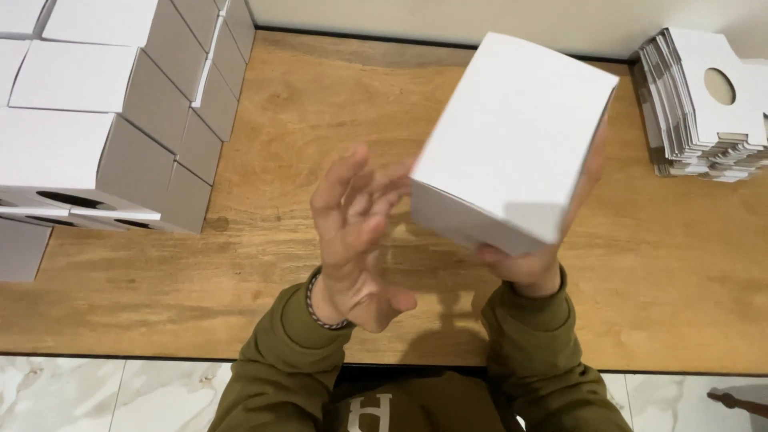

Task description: Folding flat cardboard cutouts into three-dimensional boxes and stacking them on a table.

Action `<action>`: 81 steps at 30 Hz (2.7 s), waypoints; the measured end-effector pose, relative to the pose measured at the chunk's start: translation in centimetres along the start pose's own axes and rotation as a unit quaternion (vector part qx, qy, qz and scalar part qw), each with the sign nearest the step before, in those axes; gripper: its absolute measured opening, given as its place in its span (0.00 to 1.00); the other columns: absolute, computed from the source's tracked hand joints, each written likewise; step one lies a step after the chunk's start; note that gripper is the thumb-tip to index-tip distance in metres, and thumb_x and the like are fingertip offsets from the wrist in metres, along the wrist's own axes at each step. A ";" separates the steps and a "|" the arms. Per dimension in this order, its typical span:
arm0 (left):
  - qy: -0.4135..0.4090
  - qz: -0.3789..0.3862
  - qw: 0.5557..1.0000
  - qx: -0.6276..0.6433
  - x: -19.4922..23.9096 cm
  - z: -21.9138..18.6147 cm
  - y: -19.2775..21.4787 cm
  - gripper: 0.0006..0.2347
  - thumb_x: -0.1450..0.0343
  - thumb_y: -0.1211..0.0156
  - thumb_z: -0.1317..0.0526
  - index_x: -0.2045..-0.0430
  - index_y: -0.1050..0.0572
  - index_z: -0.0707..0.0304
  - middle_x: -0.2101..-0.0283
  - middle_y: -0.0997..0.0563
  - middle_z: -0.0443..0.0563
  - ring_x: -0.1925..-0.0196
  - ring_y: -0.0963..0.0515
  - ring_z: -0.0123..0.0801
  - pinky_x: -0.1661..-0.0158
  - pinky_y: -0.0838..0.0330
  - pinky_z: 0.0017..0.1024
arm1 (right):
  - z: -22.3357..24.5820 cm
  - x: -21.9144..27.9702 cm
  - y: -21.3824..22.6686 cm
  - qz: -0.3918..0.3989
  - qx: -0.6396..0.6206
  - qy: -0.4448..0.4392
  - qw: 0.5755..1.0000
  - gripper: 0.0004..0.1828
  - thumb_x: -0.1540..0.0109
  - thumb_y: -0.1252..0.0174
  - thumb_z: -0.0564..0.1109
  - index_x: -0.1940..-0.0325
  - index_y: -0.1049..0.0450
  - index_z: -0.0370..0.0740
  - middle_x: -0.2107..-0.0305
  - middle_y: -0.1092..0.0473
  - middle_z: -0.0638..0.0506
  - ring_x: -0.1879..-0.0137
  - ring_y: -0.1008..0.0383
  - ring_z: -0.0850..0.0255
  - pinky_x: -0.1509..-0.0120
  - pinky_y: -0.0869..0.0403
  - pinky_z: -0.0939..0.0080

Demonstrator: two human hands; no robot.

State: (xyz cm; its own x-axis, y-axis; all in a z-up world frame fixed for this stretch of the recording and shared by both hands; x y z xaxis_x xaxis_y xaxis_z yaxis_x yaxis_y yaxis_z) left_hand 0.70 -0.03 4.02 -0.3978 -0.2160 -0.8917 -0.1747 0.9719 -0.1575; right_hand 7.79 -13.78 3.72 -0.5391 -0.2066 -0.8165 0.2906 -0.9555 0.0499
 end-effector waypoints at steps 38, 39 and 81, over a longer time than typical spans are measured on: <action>0.319 -0.258 0.767 -0.494 16.5 -12.3 27.8 0.15 0.51 0.35 0.69 0.74 0.29 0.68 0.71 0.30 0.56 0.66 0.29 0.44 0.61 0.38 0.36 | 1.5 11.5 -26.8 0.481 -0.191 -0.125 0.847 0.34 0.54 0.51 0.35 0.44 0.52 0.36 0.49 0.58 0.36 0.44 0.50 0.43 0.48 0.40 0.49; 0.295 -0.266 0.761 -0.513 17.4 -12.7 29.4 0.15 0.51 0.35 0.71 0.73 0.29 0.68 0.71 0.31 0.55 0.65 0.30 0.42 0.60 0.39 0.34 | 1.7 11.8 -28.9 0.490 -0.210 -0.147 0.833 0.37 0.55 0.51 0.32 0.43 0.54 0.38 0.48 0.61 0.36 0.43 0.53 0.43 0.47 0.41 0.48; 0.165 -0.383 0.663 -0.622 20.3 -14.8 42.7 0.10 0.42 0.48 0.75 0.69 0.33 0.71 0.67 0.33 0.57 0.61 0.32 0.47 0.61 0.37 0.36 | -1.1 16.7 -46.0 0.526 -0.221 -0.256 0.780 0.37 0.54 0.50 0.31 0.43 0.52 0.43 0.50 0.56 0.41 0.49 0.41 0.46 0.48 0.39 0.52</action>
State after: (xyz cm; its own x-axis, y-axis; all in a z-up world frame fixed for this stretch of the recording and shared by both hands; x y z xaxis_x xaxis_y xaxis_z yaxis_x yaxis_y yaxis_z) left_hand -28.16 35.67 -14.58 0.0974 -0.8095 -0.5789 -0.9651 -0.2189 0.1437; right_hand -13.67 26.97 -12.85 -0.0309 -0.9929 -0.1147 0.9687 -0.0580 0.2415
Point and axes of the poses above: each hand's wrist, its own x-axis away from the middle knuckle, its own y-axis out of the back of the hand, z = x × y, the point moved 5 cm from there along -x, towards the middle knuckle
